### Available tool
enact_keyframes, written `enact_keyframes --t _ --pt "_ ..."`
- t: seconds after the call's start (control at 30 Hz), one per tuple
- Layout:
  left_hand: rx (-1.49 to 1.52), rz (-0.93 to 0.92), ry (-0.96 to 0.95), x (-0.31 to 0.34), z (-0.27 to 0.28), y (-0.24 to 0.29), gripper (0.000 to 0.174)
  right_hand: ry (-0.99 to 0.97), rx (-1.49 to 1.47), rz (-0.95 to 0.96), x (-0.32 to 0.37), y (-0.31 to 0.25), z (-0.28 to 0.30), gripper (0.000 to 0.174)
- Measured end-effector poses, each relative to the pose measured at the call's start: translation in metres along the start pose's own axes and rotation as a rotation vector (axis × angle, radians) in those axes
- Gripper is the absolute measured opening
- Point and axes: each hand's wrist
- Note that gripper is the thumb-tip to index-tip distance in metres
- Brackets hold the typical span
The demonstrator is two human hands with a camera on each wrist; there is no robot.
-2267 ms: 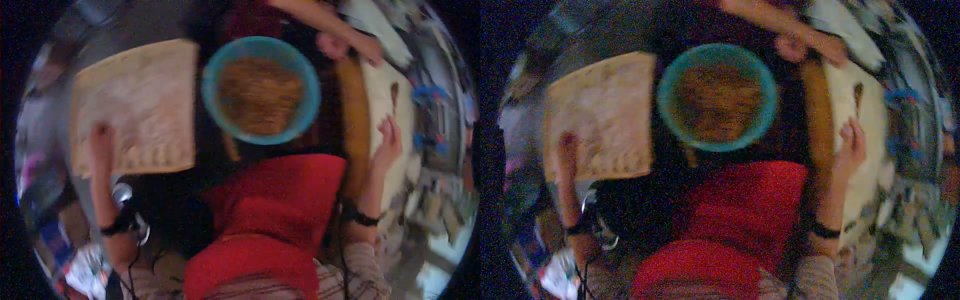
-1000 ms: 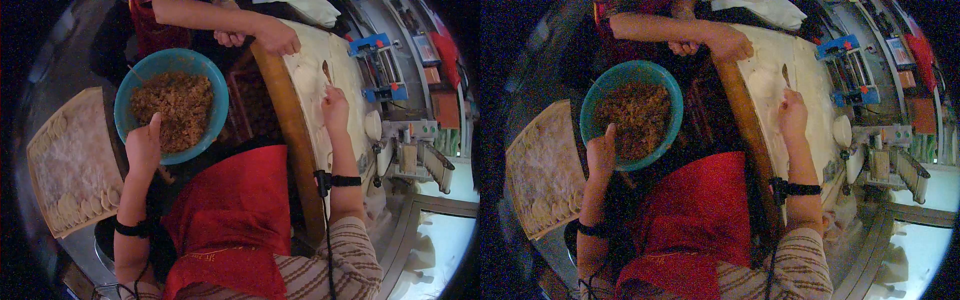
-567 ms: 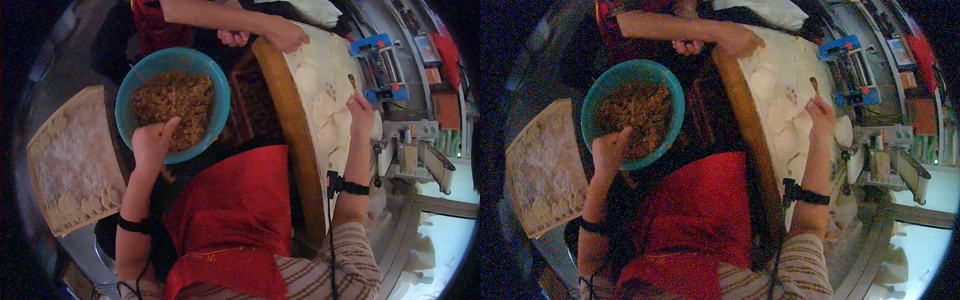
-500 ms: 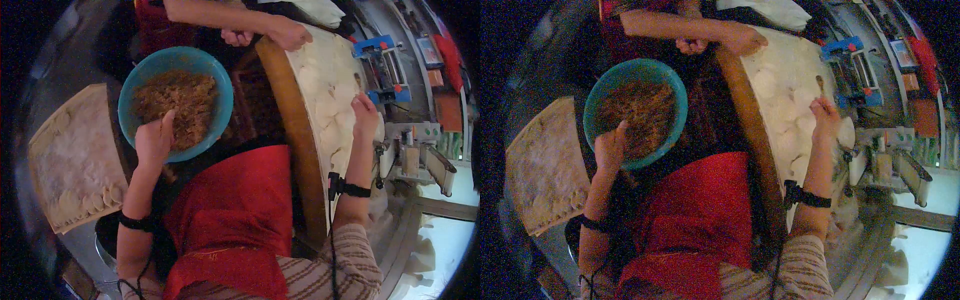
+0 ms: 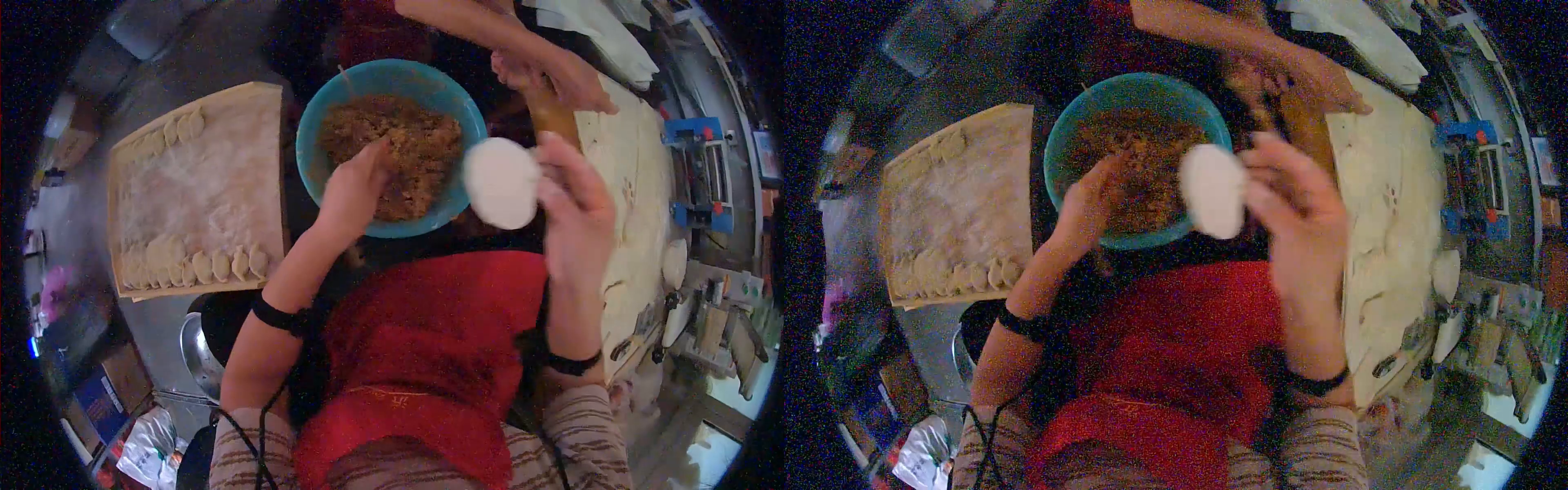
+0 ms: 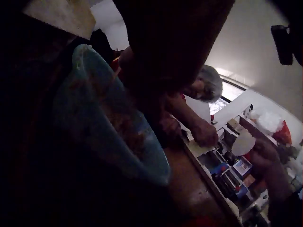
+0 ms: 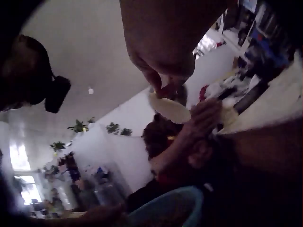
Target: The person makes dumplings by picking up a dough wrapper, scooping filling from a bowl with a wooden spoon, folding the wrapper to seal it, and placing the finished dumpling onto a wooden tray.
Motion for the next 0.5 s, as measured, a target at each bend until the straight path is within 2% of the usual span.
enact_keyframes --t 0.03,0.07,0.1,0.13,0.2,0.23,0.27,0.3,0.33,0.4,0.43,0.5 --pt "0.139 -0.179 0.231 0.001 -0.012 -0.007 0.031 -0.077 -0.035 -0.009 0.001 0.008 -0.017 0.043" --pt "0.275 -0.359 0.466 0.001 -0.017 -0.012 0.036 -0.126 -0.150 -0.099 0.002 0.010 -0.036 0.042" --pt "0.766 -0.139 0.090 0.012 -0.006 -0.004 0.039 -0.161 -0.187 -0.106 0.002 0.017 -0.050 0.040" --pt "0.664 -0.091 -0.063 0.018 0.013 -0.001 0.041 -0.196 -0.224 -0.117 0.001 0.027 -0.061 0.038" --pt "1.217 0.088 -0.045 0.033 0.021 0.005 0.033 -0.216 -0.116 -0.108 0.001 0.045 -0.074 0.034" --pt "1.218 0.093 -0.038 0.035 0.026 0.002 0.033 -0.228 -0.001 -0.096 0.001 0.055 -0.079 0.031" --pt "1.206 0.062 0.063 0.038 0.031 -0.005 0.032 -0.240 0.000 -0.099 -0.001 0.064 -0.079 0.031" --pt "1.192 0.034 0.166 0.041 0.037 -0.011 0.032 -0.312 0.263 0.000 -0.004 0.072 -0.073 0.030" --pt "1.198 0.045 0.177 0.044 0.045 -0.016 0.032 -0.382 0.525 0.101 -0.006 0.081 -0.068 0.030" --pt "0.869 0.084 0.322 0.049 0.064 -0.029 0.031 -0.449 0.592 0.041 -0.004 0.100 -0.067 0.029" --pt "0.857 0.155 0.339 0.048 0.067 -0.038 0.031 -0.493 0.704 0.010 -0.003 0.108 -0.069 0.029" --pt "0.829 0.128 0.369 0.041 0.069 -0.055 0.030 -0.542 0.822 -0.016 -0.004 0.124 -0.069 0.028"
Point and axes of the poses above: each hand's wrist, its own x-axis away from the middle knuckle, its own z-axis out of the back of the hand, y = z × x, and after that the axes turned 2 degrees about z, right-handed
